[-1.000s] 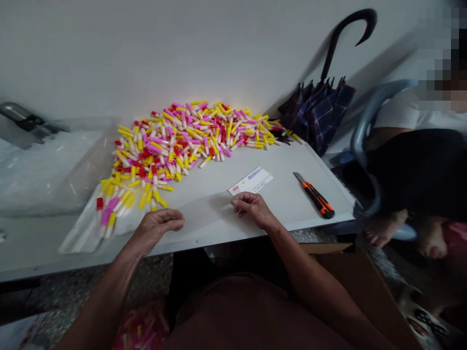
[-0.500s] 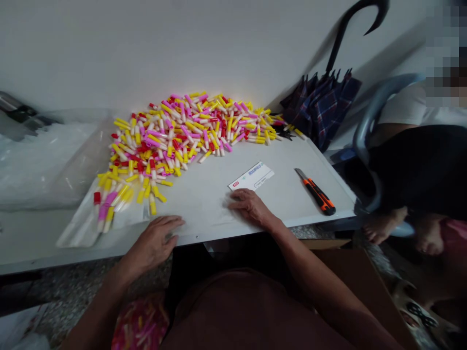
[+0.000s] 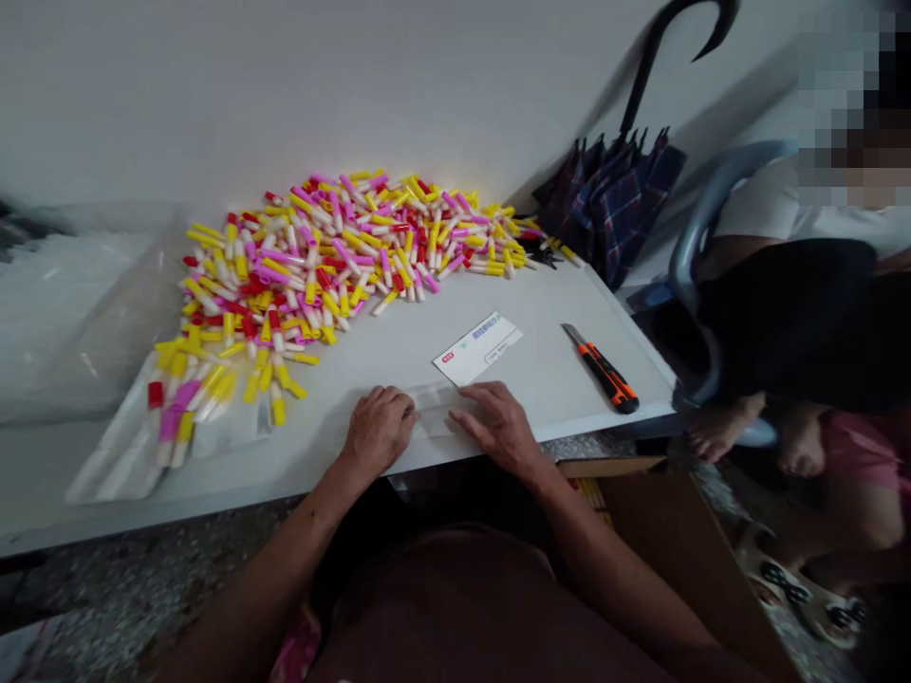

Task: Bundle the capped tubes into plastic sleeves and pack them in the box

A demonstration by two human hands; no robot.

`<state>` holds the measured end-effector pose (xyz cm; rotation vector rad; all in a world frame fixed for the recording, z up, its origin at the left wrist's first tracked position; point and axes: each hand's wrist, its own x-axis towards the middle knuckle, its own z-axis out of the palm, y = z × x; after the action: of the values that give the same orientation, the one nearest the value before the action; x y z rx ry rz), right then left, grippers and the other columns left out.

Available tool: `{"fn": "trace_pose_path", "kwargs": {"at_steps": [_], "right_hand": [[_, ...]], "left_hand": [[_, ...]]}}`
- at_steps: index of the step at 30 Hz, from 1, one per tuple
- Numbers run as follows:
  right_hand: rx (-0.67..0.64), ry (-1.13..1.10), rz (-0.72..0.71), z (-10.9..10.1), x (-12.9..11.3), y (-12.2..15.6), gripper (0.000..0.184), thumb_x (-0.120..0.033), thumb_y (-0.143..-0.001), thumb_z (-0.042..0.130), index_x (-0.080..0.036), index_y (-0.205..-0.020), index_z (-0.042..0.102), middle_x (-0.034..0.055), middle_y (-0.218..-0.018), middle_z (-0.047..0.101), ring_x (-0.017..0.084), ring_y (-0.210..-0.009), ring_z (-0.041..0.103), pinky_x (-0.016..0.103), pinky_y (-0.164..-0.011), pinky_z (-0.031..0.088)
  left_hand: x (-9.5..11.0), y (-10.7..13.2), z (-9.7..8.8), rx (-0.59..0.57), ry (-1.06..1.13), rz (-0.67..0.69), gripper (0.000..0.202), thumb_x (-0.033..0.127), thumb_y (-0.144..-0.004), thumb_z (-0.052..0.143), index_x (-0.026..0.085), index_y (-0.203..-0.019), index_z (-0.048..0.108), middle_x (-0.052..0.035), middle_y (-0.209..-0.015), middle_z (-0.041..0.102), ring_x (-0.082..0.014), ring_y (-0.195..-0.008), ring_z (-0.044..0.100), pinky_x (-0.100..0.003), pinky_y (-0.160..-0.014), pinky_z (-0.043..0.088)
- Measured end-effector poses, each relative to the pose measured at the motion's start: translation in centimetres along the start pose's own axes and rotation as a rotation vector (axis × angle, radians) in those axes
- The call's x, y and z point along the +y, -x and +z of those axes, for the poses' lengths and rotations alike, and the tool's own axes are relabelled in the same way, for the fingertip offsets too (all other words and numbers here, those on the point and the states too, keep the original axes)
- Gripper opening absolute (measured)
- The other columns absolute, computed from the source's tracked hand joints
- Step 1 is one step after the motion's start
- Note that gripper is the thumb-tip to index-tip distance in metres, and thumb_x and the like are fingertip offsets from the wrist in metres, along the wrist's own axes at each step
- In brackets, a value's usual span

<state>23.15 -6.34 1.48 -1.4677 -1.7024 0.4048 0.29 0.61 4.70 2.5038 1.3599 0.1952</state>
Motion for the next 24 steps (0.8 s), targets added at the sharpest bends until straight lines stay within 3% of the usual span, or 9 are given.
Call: {"fn": "trace_pose_path", "kwargs": {"at_steps": [3,9,13,15,18,20,22,24], "right_hand": [[-0.064,0.108,0.004,1.1,-0.4,1.1,0.025,-0.034,-0.097,0.073,-0.025,-0.119,0.075,0.0123,-0.118,0.074,0.032,-0.110,0.064,0.051,-0.096,0.050],[-0.065,0.172,0.002,2.3,-0.3,1.0,0.020,-0.032,-0.095,0.075,-0.024,-0.113,0.078,0.0113,-0.115,0.075,0.032,-0.108,0.062,0.049,-0.093,0.047],[-0.097,0.136,0.025,1.9,-0.4,1.0,0.019,-0.032,-0.093,0.077,-0.026,-0.110,0.078,0.0110,-0.116,0.076,0.032,-0.109,0.062,0.050,-0.095,0.048],[-0.105,0.028,0.068,0.9,0.3,0.4,0.025,-0.037,-0.094,0.076,-0.025,-0.117,0.075,0.0111,-0.118,0.075,0.030,-0.109,0.064,0.048,-0.096,0.050],[-0.022,-0.033,0.235,-2.2,2.4,-2.5,0.049,-0.049,-0.095,0.072,-0.019,-0.133,0.067,0.0155,-0.124,0.071,0.029,-0.108,0.067,0.044,-0.093,0.054],[0.047,0.145,0.352,-4.6,4.1,-5.6,0.069,-0.057,-0.088,0.078,-0.013,-0.139,0.062,0.0220,-0.135,0.064,0.035,-0.121,0.062,0.049,-0.101,0.050],[-0.001,0.329,0.486,-6.4,5.5,-8.9,0.081,-0.064,-0.080,0.082,-0.011,-0.138,0.061,0.0262,-0.142,0.058,0.041,-0.131,0.055,0.053,-0.105,0.047],[-0.150,0.482,0.584,-7.0,6.4,-11.7,0.087,-0.068,-0.073,0.086,-0.010,-0.133,0.062,0.0271,-0.143,0.057,0.044,-0.134,0.052,0.055,-0.107,0.046]], "left_hand": [[0.4,-0.1,-0.2,-0.015,0.013,-0.014,0.012,0.021,-0.096,0.058,0.021,-0.094,0.070,-0.0086,-0.103,0.074,-0.0272,-0.105,0.062,-0.043,-0.092,0.047],[1.4,-1.2,0.1,-0.057,0.003,0.070,0.019,0.024,-0.098,0.059,0.022,-0.109,0.074,-0.0097,-0.108,0.075,-0.0291,-0.109,0.063,-0.043,-0.092,0.046],[1.5,-1.6,1.1,-0.039,0.087,0.117,0.019,0.025,-0.099,0.057,0.023,-0.097,0.076,-0.0077,-0.099,0.075,-0.0264,-0.101,0.064,-0.042,-0.091,0.046],[1.1,-1.3,1.9,0.046,0.170,0.123,0.019,0.026,-0.100,0.057,0.023,-0.094,0.075,-0.0064,-0.096,0.075,-0.0247,-0.098,0.063,-0.041,-0.092,0.046],[0.4,-0.7,3.2,0.211,0.313,0.125,0.021,0.031,-0.103,0.055,0.023,-0.093,0.072,-0.0052,-0.097,0.075,-0.0230,-0.097,0.063,-0.040,-0.095,0.047],[0.0,-0.4,3.8,0.259,0.349,0.130,0.022,0.031,-0.104,0.053,0.023,-0.093,0.070,-0.0053,-0.098,0.074,-0.0230,-0.097,0.063,-0.040,-0.095,0.047],[-0.1,-0.3,4.1,0.271,0.339,0.150,0.021,0.029,-0.104,0.053,0.022,-0.093,0.069,-0.0052,-0.096,0.074,-0.0234,-0.096,0.062,-0.041,-0.094,0.047],[0.0,-0.3,4.2,0.276,0.300,0.180,0.021,0.028,-0.104,0.052,0.022,-0.092,0.068,-0.0049,-0.094,0.072,-0.0237,-0.094,0.061,-0.041,-0.092,0.046]]}}
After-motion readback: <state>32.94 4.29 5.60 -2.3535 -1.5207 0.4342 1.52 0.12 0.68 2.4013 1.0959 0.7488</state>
